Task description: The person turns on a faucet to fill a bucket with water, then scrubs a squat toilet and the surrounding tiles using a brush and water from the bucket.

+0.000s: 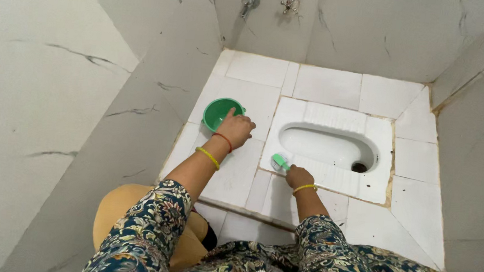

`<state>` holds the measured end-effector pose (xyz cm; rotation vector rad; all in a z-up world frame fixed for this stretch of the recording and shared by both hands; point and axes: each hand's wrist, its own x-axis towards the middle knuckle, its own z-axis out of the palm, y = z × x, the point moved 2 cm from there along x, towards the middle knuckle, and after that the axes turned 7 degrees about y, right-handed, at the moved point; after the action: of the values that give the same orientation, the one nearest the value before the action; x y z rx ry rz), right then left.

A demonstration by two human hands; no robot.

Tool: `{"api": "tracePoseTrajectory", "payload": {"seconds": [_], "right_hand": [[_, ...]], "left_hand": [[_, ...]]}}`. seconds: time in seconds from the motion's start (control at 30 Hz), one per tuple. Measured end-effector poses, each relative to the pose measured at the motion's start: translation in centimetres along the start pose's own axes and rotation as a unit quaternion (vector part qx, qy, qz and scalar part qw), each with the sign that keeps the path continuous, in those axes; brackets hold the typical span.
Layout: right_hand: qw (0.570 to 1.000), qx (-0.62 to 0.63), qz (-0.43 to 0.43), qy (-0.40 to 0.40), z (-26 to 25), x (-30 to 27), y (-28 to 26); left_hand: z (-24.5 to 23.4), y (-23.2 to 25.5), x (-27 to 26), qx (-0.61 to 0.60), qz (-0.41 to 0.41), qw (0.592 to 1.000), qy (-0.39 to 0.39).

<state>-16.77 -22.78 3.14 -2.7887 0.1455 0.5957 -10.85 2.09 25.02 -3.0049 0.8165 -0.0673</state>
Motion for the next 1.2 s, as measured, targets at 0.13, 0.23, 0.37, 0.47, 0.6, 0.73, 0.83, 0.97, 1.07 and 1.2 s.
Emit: {"api": "tracePoseTrajectory", "payload": {"seconds": [0.13, 0.23, 0.37, 0.47, 0.6, 0.73, 0.83, 0.97, 1.07, 1.2], "right_hand": [[1.000, 0.006, 0.026, -0.007, -0.5, -1.0, 2.2], [0.999, -0.002, 0.004, -0.039, -0.5, -0.9, 1.4], [0.999, -0.020, 0.007, -0.047, 0.8, 0.4, -1.6], [0.998, -0.045, 0.006, -0.032, 1.1, 2.3, -3.6], [0.994, -0.082, -0.018, 0.063, -0.6, 6.7, -5.3], [0.998, -0.058, 0.017, -0.009, -1.0, 6.5, -4.9], [0.997, -0.041, -0.020, -0.055, -1.8, 3.7, -2.4], [0.983, -0.101, -0.044, -0.144, -2.0, 2.0, -1.2], [0.990, -0.103, -0.051, -0.087, -1.2, 3.5, -2.8], [0.998, -0.067, 0.002, -0.010, -1.3, 7.3, -4.2]], "left_hand": [[-1.6, -0.1, -0.3, -0.014, 0.013, 0.997, 0.073], [-1.1, -3.1, 0.3, -0.022, -0.010, 0.997, 0.079], [0.5, -6.8, 0.9, 0.035, -0.007, 0.993, 0.112], [1.0, -7.6, 1.8, -0.009, -0.041, 0.999, -0.013], [0.2, -6.4, 4.1, -0.028, 0.005, 0.999, 0.030], [1.4, -6.6, 4.4, -0.073, 0.038, 0.996, 0.014], [2.0, -8.5, 4.0, -0.034, 0.026, 0.999, -0.013], [2.0, -9.5, 3.3, -0.064, 0.018, 0.998, 0.005], [1.6, -9.3, 3.0, -0.061, 0.023, 0.998, 0.027], [0.9, -8.1, 3.4, -0.058, 0.036, 0.997, 0.026]]}}
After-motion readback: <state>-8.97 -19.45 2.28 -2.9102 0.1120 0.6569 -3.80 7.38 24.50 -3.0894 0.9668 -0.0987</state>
